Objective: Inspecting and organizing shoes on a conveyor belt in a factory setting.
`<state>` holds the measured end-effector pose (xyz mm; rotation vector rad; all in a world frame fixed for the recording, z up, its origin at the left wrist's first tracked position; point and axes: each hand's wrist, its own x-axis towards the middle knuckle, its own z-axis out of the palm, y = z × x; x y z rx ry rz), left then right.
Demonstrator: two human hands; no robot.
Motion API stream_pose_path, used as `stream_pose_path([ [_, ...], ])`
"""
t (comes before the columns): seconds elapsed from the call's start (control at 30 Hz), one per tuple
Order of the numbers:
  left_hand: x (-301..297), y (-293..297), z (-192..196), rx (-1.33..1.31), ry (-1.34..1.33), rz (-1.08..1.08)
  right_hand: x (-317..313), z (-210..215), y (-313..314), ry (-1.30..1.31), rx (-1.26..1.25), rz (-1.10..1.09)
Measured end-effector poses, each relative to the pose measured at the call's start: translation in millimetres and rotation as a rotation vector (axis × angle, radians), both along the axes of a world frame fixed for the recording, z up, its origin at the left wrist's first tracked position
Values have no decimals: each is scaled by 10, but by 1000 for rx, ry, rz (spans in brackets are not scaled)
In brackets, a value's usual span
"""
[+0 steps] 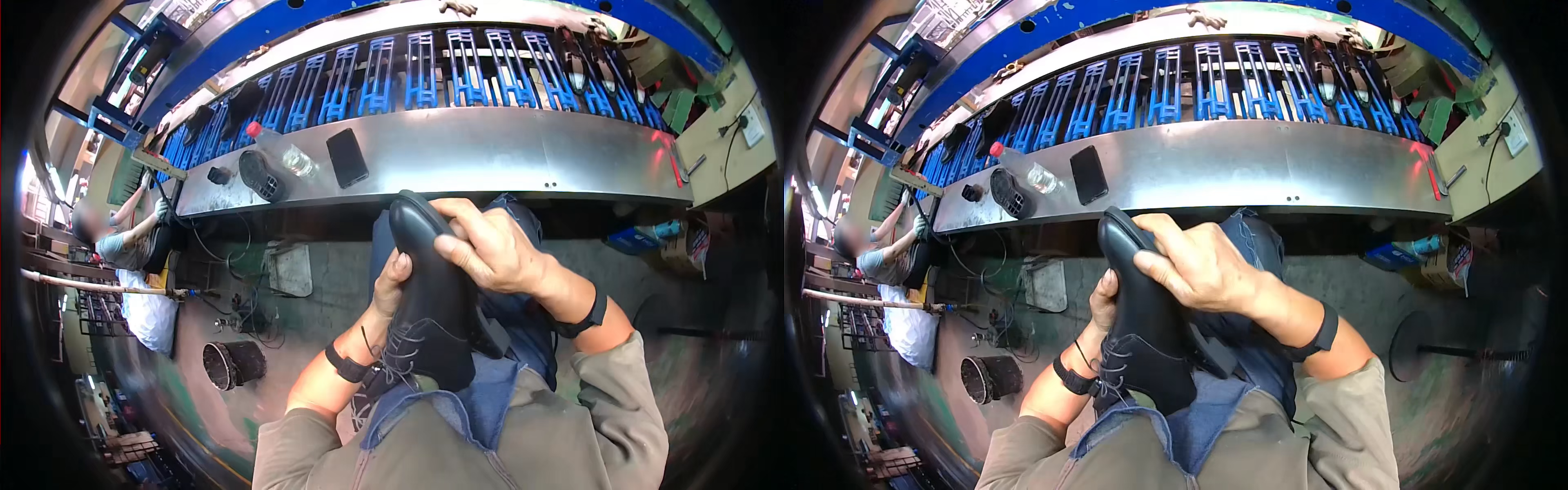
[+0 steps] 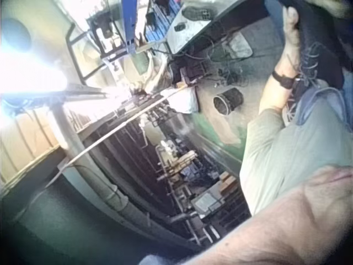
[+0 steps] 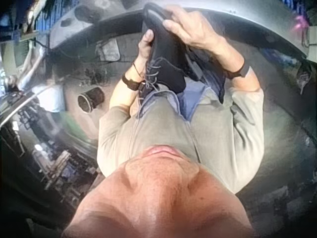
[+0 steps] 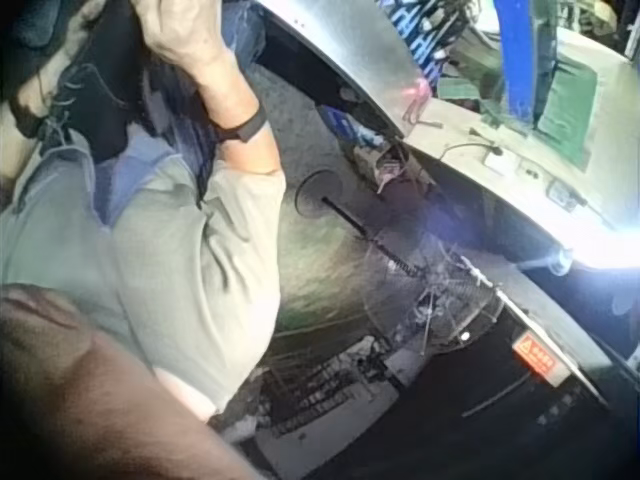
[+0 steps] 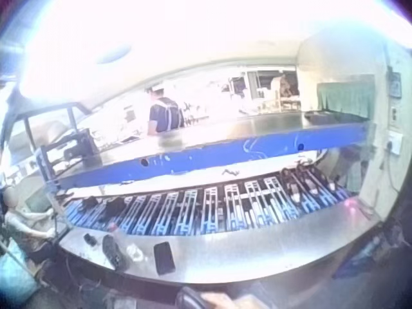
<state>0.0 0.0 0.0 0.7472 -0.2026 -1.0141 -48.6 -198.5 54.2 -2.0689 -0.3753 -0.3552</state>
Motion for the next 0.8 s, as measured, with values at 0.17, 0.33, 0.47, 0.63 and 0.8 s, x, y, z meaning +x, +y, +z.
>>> stream_pose_path([
  [0.17, -161, -71, -72, -121, 164, -3, -20, -87, -100, 35, 287, 131],
  [0.33, -250, -91, -296, -39, 149, 90, -250, -75, 138, -86, -280, -137],
  [0.47, -213, 18, -506, -82, 228, 55, -619, -223, 275, -7, -302, -205],
  [0.63, -30, -56, -401, -136, 335, 41, -1216, -734, 267, 0, -166, -39],
  [0.8, 190, -249, -121, 229, 145, 80, -937, -762, 171, -359, -282, -86],
])
